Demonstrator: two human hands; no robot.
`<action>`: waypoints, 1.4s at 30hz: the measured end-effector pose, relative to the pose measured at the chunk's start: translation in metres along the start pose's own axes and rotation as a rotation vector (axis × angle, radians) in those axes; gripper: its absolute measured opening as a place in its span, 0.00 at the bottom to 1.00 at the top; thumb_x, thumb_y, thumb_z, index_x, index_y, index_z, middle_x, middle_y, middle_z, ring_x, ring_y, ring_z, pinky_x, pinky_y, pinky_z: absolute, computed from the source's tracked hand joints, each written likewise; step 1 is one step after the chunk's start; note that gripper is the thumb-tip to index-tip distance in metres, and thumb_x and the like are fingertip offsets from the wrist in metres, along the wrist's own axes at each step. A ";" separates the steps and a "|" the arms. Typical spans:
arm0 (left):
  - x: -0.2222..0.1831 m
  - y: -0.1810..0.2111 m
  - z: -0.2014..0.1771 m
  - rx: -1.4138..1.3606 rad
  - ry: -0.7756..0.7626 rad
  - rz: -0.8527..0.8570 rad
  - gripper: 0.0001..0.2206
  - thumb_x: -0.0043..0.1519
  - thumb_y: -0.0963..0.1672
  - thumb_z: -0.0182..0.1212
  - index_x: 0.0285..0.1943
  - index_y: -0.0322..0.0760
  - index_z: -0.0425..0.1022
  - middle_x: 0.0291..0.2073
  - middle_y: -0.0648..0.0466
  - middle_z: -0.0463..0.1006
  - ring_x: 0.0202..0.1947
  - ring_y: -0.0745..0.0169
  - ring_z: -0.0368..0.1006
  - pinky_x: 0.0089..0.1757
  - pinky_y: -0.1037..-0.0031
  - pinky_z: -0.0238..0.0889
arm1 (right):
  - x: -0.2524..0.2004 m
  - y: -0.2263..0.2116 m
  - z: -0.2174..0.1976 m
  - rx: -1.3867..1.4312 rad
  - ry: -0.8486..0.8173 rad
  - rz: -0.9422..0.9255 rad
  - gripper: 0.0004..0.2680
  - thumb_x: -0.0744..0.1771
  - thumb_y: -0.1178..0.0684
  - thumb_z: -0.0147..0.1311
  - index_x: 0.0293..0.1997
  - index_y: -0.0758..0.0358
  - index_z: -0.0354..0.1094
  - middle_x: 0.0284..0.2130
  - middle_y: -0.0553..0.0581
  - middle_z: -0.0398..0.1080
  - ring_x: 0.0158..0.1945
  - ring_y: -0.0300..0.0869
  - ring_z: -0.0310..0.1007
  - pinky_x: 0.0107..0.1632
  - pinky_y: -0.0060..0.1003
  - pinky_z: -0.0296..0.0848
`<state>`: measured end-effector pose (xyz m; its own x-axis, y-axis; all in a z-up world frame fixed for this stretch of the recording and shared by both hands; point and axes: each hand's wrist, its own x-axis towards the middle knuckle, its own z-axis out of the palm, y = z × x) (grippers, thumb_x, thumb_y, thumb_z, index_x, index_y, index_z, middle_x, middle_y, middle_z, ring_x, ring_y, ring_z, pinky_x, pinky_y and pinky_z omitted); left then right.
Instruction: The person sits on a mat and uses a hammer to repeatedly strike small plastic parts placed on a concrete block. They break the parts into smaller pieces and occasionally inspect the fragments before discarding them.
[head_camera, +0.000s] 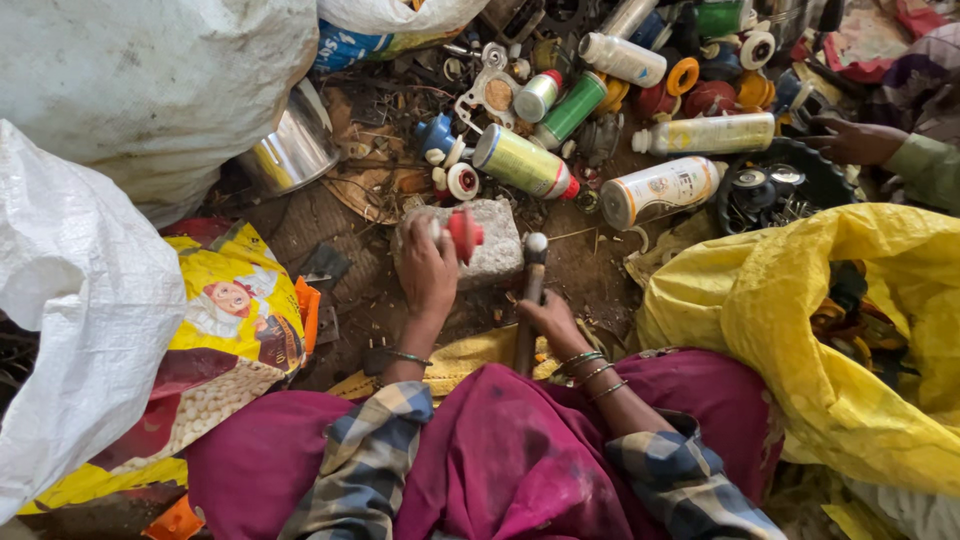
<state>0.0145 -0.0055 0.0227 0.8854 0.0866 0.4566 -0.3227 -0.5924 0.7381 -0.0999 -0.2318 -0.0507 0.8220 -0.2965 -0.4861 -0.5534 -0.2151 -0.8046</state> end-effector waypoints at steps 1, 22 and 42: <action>0.000 -0.005 0.000 -0.003 -0.041 -0.002 0.15 0.65 0.41 0.57 0.61 0.33 0.68 0.56 0.42 0.73 0.56 0.38 0.72 0.54 0.55 0.66 | 0.005 0.000 -0.001 0.094 0.008 0.022 0.14 0.63 0.46 0.61 0.44 0.65 0.68 0.32 0.57 0.71 0.33 0.43 0.71 0.36 0.40 0.72; 0.003 -0.021 0.011 -0.068 -0.527 -0.235 0.45 0.41 0.50 0.82 0.70 0.38 0.66 0.63 0.47 0.74 0.61 0.50 0.73 0.63 0.65 0.64 | -0.026 -0.060 -0.002 0.145 -0.043 0.109 0.13 0.66 0.47 0.61 0.45 0.64 0.62 0.26 0.51 0.64 0.23 0.36 0.65 0.25 0.33 0.70; -0.007 0.010 0.000 0.047 -0.483 0.140 0.40 0.43 0.38 0.79 0.68 0.37 0.67 0.58 0.43 0.67 0.57 0.43 0.70 0.55 0.64 0.70 | -0.098 -0.124 -0.008 0.074 0.098 -0.567 0.07 0.71 0.55 0.51 0.52 0.68 0.60 0.21 0.50 0.68 0.20 0.33 0.66 0.22 0.30 0.66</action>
<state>0.0049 -0.0119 0.0273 0.8918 -0.3705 0.2598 -0.4443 -0.6079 0.6581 -0.1126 -0.1835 0.0993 0.9691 -0.2397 0.0590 -0.0164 -0.3012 -0.9534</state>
